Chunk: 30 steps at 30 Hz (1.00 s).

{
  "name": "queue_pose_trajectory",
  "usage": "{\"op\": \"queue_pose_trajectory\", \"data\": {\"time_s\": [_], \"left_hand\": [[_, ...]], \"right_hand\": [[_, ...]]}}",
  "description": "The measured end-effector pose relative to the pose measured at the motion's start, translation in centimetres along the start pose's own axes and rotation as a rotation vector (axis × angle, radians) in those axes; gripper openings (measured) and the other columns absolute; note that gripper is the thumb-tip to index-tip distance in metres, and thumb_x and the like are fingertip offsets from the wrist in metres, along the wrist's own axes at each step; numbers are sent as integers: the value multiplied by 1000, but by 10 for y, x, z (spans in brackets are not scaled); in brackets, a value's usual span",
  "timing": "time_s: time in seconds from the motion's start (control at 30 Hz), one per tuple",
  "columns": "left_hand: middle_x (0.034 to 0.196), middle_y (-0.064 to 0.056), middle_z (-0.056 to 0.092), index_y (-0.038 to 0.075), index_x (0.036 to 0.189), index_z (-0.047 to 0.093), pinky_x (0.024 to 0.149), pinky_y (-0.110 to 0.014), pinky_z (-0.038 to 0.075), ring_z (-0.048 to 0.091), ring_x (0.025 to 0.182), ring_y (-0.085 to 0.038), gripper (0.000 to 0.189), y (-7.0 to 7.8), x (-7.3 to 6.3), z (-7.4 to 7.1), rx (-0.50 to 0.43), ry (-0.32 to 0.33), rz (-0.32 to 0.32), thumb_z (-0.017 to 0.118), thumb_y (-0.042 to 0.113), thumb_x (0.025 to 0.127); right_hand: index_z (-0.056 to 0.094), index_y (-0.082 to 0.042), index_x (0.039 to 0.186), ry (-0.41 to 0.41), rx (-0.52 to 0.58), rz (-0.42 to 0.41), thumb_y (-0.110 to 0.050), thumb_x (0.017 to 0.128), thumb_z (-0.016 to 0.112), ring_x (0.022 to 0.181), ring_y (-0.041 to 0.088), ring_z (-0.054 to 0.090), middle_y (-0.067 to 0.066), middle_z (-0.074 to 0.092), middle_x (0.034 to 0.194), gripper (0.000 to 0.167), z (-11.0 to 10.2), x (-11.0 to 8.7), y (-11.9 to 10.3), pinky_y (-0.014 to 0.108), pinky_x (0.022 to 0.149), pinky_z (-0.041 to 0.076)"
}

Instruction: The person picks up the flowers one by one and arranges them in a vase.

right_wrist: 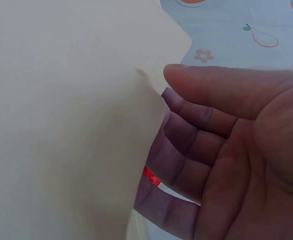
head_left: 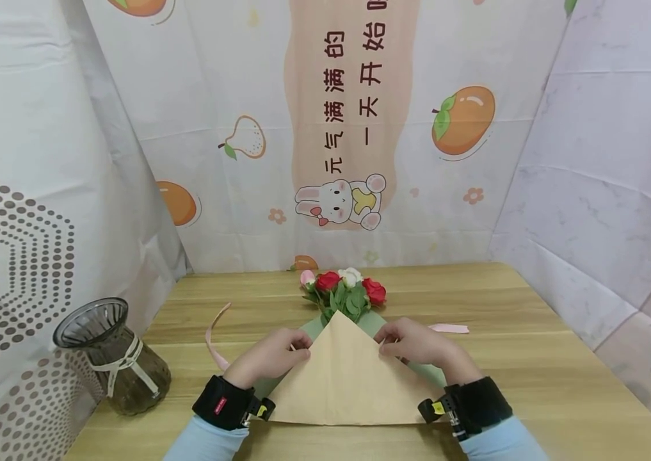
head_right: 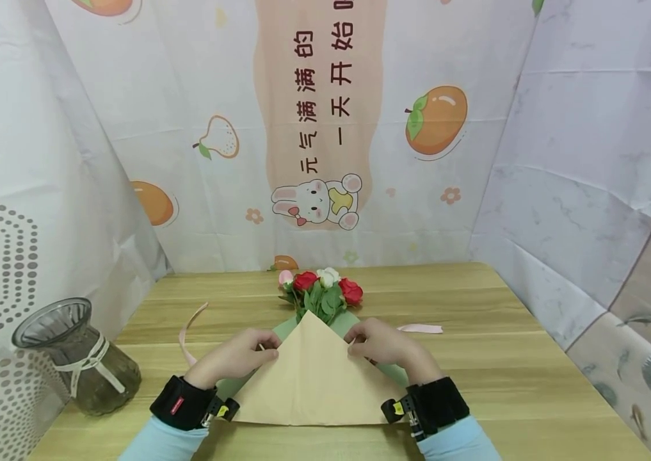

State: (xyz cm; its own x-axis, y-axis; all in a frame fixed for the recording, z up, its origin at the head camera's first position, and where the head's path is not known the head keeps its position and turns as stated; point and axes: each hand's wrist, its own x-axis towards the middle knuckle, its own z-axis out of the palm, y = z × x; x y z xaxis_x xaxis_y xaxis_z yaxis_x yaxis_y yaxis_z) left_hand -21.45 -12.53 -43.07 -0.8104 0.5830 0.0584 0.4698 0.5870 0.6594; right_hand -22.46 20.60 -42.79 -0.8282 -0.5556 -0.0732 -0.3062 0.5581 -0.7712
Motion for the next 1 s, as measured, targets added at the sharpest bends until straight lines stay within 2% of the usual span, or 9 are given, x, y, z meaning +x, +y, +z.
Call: {"op": "queue_pose_trajectory", "data": {"time_s": [0.2, 0.47, 0.77, 1.0], "left_hand": [[93, 5, 65, 9, 107, 71, 77, -37, 50, 59, 88, -15, 12, 1, -2, -4, -16, -21, 1, 61, 12, 101], [94, 5, 67, 9, 107, 71, 76, -33, 51, 62, 88, -12, 10, -1, -6, -10, -15, -59, 51, 63, 10, 100], [93, 7, 63, 11, 101, 69, 71, -30, 48, 57, 83, -10, 5, 1, -11, -16, 9, -83, 55, 65, 13, 101], [90, 7, 64, 14, 100, 68, 70, -28, 50, 61, 82, -12, 6, -2, -16, -20, -52, -109, 53, 62, 12, 102]], "right_hand": [[70, 0, 115, -12, 15, -12, -12, 96, 68, 77, 20, 62, 1, 68, 90, 22, -2, -3, -4, 41, 64, 56], [71, -2, 115, -22, 13, -5, -14, 95, 71, 78, 22, 61, 2, 68, 90, 23, -6, -5, -5, 42, 65, 56], [71, -4, 113, -37, 11, -16, -14, 95, 72, 78, 23, 60, 3, 67, 89, 20, -9, -7, -8, 42, 65, 56], [70, -4, 113, -56, 23, -58, -13, 97, 69, 77, 21, 62, 2, 68, 89, 19, -12, -9, -8, 43, 68, 58]]}}
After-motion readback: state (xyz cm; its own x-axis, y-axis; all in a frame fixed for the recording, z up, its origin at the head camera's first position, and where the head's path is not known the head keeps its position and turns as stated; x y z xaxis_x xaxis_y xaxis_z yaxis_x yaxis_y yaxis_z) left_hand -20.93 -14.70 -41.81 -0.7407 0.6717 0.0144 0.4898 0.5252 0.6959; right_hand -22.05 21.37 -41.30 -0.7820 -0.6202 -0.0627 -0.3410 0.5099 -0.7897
